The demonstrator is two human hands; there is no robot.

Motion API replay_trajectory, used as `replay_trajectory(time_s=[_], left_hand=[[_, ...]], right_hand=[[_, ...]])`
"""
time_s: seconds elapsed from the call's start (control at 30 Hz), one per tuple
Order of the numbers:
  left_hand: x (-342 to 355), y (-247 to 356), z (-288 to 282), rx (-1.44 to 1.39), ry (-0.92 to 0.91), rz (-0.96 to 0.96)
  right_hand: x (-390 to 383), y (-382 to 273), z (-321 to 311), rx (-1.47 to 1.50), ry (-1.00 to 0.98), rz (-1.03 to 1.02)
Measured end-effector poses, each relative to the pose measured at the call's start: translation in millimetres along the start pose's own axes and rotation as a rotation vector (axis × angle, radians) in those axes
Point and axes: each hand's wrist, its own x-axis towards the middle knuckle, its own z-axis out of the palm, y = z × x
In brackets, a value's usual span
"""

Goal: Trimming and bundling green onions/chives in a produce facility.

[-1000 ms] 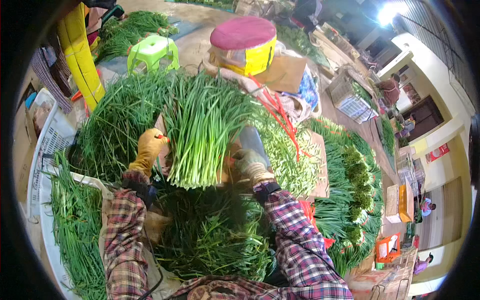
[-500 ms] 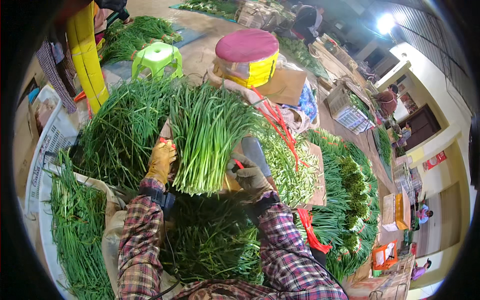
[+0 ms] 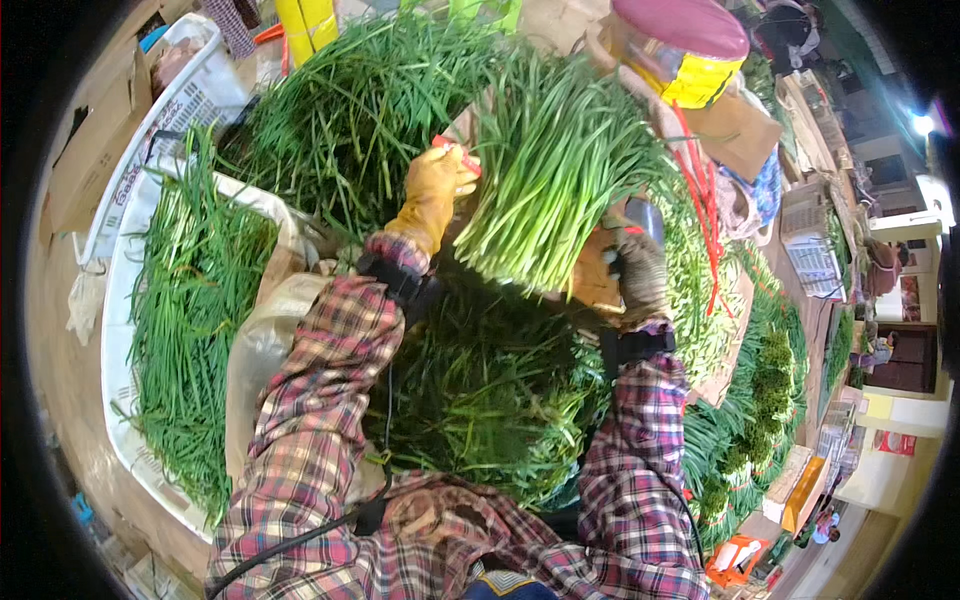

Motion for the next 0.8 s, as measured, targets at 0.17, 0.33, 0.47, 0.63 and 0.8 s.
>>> replay_trajectory(time_s=[0.17,0.33,0.47,0.63,0.8], left_hand=[[3.2,12.8,-2.5,0.439,-0.094,0.133],[-3.8,15.2,20.7,0.965,-0.073,0.468],[-18.9,17.5,21.9,0.957,0.065,0.506],[-19.0,22.2,26.6,1.028,0.071,0.477],[-7.9,-8.4,29.6,0.948,0.022,0.582]], right_hand=[[8.6,-28.4,62.5,-0.077,-0.053,-0.023],[40.3,-6.4,95.7,-0.211,-0.072,-0.256],[49.0,-12.7,126.6,-0.367,-0.151,-0.305],[59.0,-10.2,135.2,-0.457,-0.162,-0.427],[55.0,-17.1,137.3,-0.380,-0.201,-0.447]])
